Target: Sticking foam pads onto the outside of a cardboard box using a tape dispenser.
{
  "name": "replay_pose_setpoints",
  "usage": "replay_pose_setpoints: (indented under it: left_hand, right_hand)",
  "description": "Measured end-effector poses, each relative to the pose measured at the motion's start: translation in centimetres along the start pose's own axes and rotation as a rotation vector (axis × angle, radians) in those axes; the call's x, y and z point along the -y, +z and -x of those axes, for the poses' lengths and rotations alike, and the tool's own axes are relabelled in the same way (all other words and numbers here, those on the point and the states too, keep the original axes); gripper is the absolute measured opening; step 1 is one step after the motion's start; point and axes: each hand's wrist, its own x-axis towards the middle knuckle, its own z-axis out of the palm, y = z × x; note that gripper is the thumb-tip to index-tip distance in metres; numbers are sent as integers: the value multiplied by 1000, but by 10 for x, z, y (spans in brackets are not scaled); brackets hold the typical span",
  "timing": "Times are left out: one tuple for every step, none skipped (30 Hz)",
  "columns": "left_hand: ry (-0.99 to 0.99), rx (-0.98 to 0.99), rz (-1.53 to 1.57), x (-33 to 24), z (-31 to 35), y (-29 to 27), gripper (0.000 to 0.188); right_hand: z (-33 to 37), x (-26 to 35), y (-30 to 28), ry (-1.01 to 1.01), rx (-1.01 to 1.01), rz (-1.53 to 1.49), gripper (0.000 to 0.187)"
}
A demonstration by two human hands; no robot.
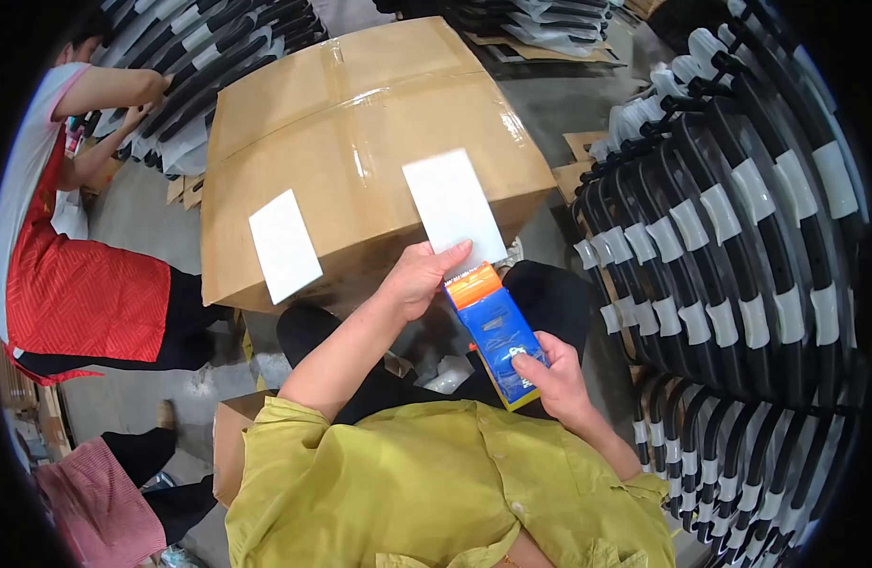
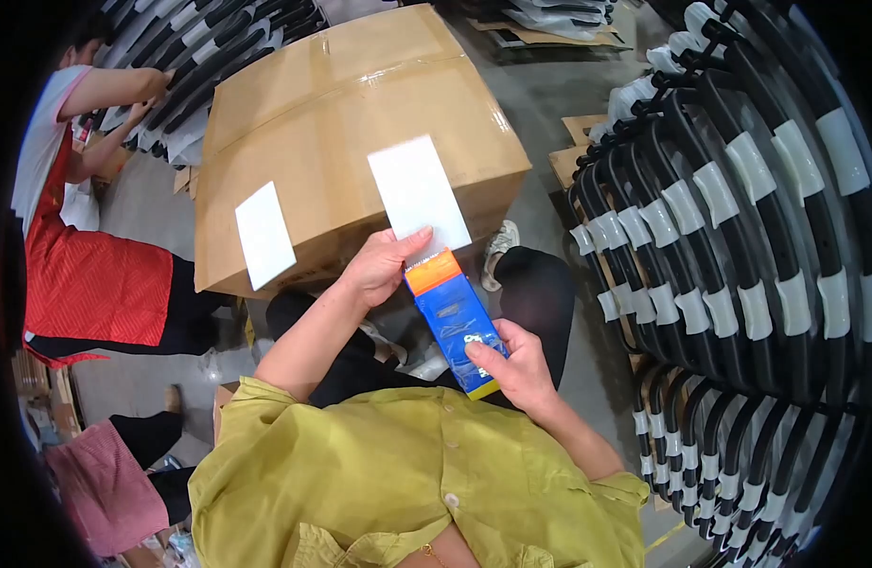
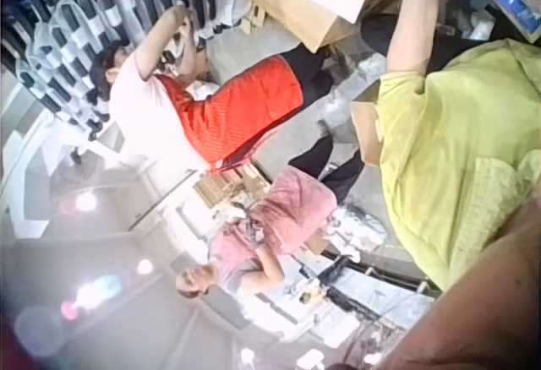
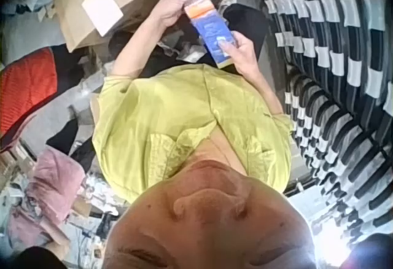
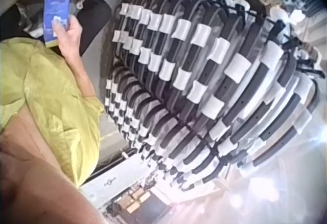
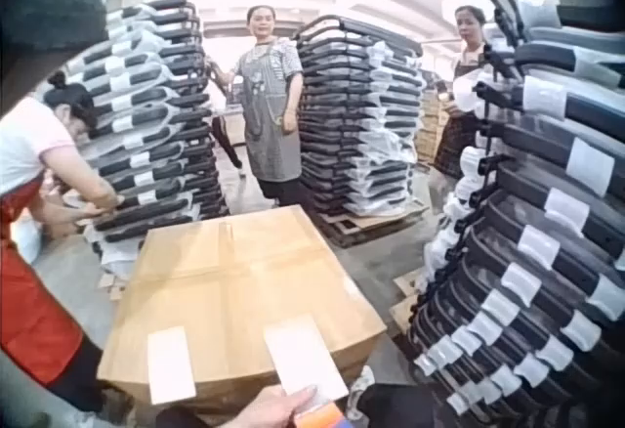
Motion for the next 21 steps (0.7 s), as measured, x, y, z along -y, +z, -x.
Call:
replay_pose_setpoints:
  left_hand:
    - [68,-46,47,-1,0,2,35]
    - [135,-93,94,-4,1,6,32]
    - [157,-104,90,-13,3,7,25]
    - [165,-102,87,-21,3,5,25]
    - [198,-133,116,-30,3,1,24]
    - [232,-165,144,-37,6,-2,23]
    - [262,-189,129,-42,10,-2,21]
    - [267,-189,128,-44,14,4,21]
    - [383,-153,-33,-46,21,12,20]
    - [497,-120,-197,-47,33,20,19]
    - [541,-2,-773,-51,54,32,12]
    - [1068,58,-1402,-32,59,37,11]
    - [1147,112,-1492,-8,62,46,15]
    - [1269,125,-1184,11,59,46,14]
    - [1117,160,-1229,6,62,40,13]
    - [1137,145,-1285,1,70,40,12]
    - [681,532,-1338,-8,90,52,10]
    - [991,686,-1008,20,106,57,9]
    - [1224,695,-939,14,111,66,9]
    - [1474,683,-868,2,114,72,9]
    - [1573,370,-1034,-25,106,57,12]
  right_hand:
    - [3,-1,0,-43,4,60,32]
    - [5,-3,0,-85,9,120,32]
    - [11,1,0,-109,-3,136,31]
    - [16,2,-2,-118,0,137,31]
    - [22,3,-4,-116,7,133,31]
    - [28,5,-4,-115,16,130,30]
    - [34,7,-3,-84,8,118,30]
    - [32,7,-5,-89,11,120,30]
    - [29,7,-7,-42,24,79,31]
    - [26,6,-9,6,40,37,32]
    - [21,8,-10,47,24,40,34]
    - [15,0,-14,36,41,46,34]
    - [6,-17,-23,-64,34,-120,35]
    - [-3,-27,-25,-150,48,-290,36]
    - [-5,-18,-6,-125,-177,-302,38]
    - [-17,-16,-3,-128,-144,-300,38]
    - [-26,-13,-6,26,-84,-190,37]
    - [-30,-13,-3,191,-20,-77,37]
    - [-47,-30,-7,142,-12,-127,31]
    - [-54,-27,-11,142,13,-114,31]
    - [-57,-26,-16,157,55,-85,29]
